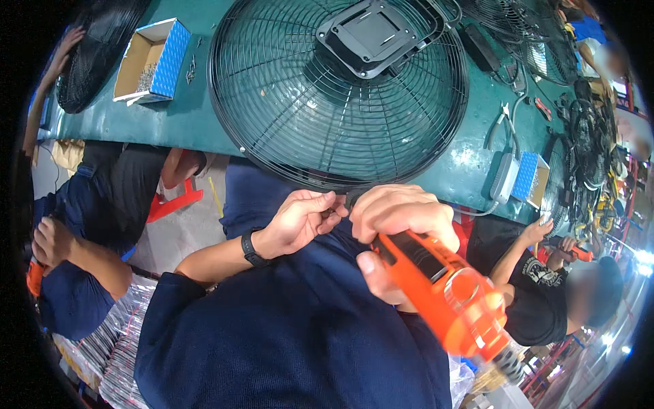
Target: Assembling industrial fan guards and motors using a powered screwdriver at a workshop table.
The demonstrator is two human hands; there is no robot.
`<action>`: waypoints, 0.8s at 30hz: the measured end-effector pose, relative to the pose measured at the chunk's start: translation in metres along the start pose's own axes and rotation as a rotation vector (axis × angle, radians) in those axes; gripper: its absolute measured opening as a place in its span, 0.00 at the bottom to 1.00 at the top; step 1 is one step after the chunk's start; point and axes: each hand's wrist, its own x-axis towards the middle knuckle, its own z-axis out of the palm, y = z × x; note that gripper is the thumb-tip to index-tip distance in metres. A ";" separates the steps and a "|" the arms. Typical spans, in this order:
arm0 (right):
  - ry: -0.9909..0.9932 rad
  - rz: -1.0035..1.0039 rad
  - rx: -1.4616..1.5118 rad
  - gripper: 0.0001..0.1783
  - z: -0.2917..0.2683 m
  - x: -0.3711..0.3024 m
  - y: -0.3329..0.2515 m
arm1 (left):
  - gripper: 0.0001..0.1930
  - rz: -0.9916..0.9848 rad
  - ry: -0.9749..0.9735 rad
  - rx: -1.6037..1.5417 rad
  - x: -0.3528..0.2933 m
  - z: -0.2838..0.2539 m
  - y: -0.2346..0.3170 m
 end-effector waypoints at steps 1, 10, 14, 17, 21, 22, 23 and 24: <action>0.049 0.024 -0.014 0.18 0.001 -0.003 -0.002 | 0.14 -0.003 -0.013 0.012 0.001 0.000 0.000; 0.405 0.065 0.201 0.21 -0.030 -0.019 0.003 | 0.13 0.069 -0.080 0.141 -0.013 -0.009 0.012; 0.776 0.287 0.249 0.18 -0.092 -0.043 0.000 | 0.13 0.243 0.065 0.318 -0.040 -0.004 0.028; 0.944 0.331 0.165 0.17 -0.129 -0.056 0.014 | 0.13 0.429 0.279 0.359 -0.050 0.000 0.036; 0.964 0.507 0.451 0.23 -0.152 -0.066 0.058 | 0.17 0.832 0.358 0.310 -0.073 -0.034 0.066; 0.935 0.500 0.538 0.25 -0.163 -0.075 0.060 | 0.17 0.923 0.379 0.293 -0.067 -0.034 0.073; 0.940 0.486 0.574 0.28 -0.168 -0.081 0.063 | 0.18 0.953 0.418 0.316 -0.060 -0.037 0.082; 0.878 0.480 0.592 0.30 -0.171 -0.083 0.071 | 0.19 1.006 0.478 0.329 -0.059 -0.043 0.093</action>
